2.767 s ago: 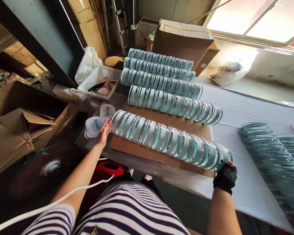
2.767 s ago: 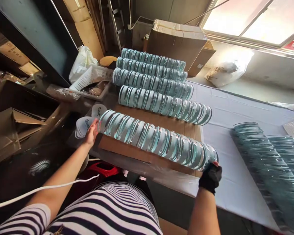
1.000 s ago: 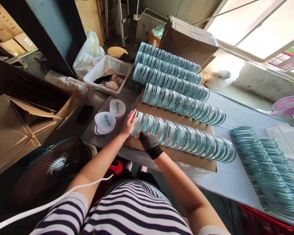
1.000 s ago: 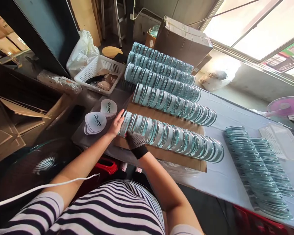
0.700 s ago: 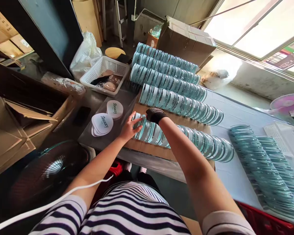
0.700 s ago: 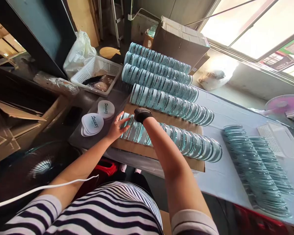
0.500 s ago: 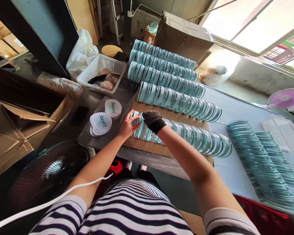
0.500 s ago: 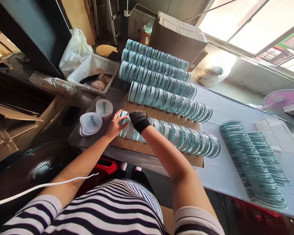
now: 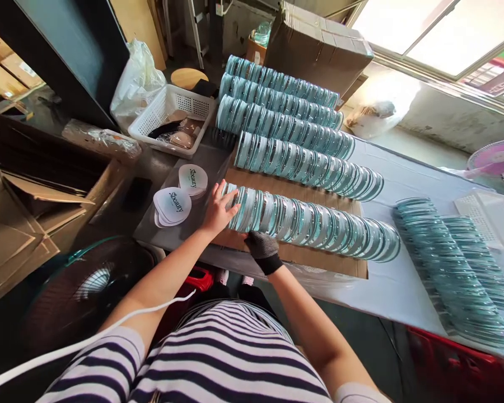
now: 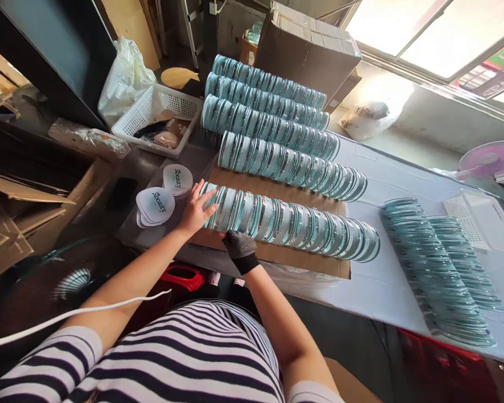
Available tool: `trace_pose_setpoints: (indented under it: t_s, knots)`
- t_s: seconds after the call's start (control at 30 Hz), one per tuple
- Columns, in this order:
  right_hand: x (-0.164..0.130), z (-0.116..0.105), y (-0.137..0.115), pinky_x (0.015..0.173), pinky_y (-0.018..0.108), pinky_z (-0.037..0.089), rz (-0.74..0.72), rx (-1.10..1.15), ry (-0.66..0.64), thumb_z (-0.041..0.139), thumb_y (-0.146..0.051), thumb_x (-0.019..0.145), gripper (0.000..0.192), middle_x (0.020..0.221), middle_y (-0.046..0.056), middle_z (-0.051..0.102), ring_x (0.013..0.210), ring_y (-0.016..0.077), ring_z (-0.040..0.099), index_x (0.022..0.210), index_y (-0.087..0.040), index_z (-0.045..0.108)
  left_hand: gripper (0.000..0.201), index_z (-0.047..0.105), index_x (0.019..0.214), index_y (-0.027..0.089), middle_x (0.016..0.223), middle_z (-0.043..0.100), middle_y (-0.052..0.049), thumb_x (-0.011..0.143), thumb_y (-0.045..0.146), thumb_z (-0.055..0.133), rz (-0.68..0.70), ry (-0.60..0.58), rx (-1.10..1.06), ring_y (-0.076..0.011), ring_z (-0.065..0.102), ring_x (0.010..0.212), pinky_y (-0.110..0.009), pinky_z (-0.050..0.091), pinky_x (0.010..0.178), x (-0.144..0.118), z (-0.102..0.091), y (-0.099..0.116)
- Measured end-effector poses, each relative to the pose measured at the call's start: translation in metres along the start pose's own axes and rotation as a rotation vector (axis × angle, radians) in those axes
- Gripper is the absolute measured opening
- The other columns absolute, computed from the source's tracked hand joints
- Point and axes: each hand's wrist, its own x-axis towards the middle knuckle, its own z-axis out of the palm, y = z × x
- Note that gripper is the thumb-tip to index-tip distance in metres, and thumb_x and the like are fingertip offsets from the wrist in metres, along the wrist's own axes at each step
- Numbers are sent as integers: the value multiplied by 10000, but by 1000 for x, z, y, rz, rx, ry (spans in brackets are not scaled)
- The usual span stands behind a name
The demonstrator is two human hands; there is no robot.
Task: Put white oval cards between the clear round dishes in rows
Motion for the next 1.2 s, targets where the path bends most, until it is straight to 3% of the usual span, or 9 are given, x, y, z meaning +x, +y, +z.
trace_pose_setpoints:
  t_s: [0.13,0.23,0.37,0.5,0.7,0.87,1.03,1.1,1.2]
  knots:
    - [37,-67,49,742,282,473,103,-23,127,323,-388,991,428,1098,119,706,974,232,667,1196,-217,658,487,597,1316,296,1545,389,-59,843,390,656,164,-144,164,-337,172,1490,-598,77,1200,1,0,29]
    - [85,-103,65,753,251,464,4,-113,-99,450,-325,931,361,1106,137,704,970,211,661,1153,-167,686,567,582,1342,303,1478,484,-77,800,418,701,208,-254,196,-366,268,1452,-607,10,1199,3,9,43]
    - [130,-119,52,768,239,461,-124,-191,-303,536,-279,880,383,1011,156,719,852,162,653,1116,-16,682,606,563,1362,308,1442,522,-85,790,442,710,219,-275,243,-371,330,1418,-610,1,1197,3,17,43]
    - [139,-120,40,830,307,481,-246,-244,-311,628,-199,812,308,1026,142,727,924,212,665,1086,-85,708,592,563,1358,319,1436,529,-80,796,438,705,225,-265,235,-370,339,1410,-616,8,1194,2,15,39]
    - [79,-96,51,838,353,497,-252,-229,-35,479,-274,924,304,1047,152,717,1014,279,669,1123,-175,686,609,576,1347,328,1437,529,-65,767,414,738,180,-256,160,-373,337,1413,-594,-1,1203,1,14,41]
    - [-2,-19,44,785,314,502,-89,-17,-9,356,-358,976,384,1028,110,728,940,254,686,1156,-217,664,630,569,1353,325,1437,528,-68,755,399,752,167,-275,137,-366,328,1418,-593,7,1201,1,15,42]
    - [-24,52,25,838,272,486,-30,33,-65,289,-324,1000,430,1179,82,697,1052,219,664,1235,-247,641,616,580,1343,326,1431,535,-66,755,387,755,168,-256,128,-361,325,1422,-587,8,1205,0,13,42]
    - [-27,54,25,819,276,488,-17,44,-46,261,-353,1010,451,1149,76,708,1020,213,671,1203,-261,658,605,582,1341,321,1439,526,-73,763,391,746,170,-261,127,-366,326,1422,-590,13,1203,-1,12,42]
    - [-31,24,44,771,281,481,-45,63,8,263,-436,1011,485,1003,87,732,914,217,681,1099,-248,701,624,536,1386,296,1499,454,-90,794,392,711,155,-250,151,-371,300,1438,-593,9,1199,0,10,48]
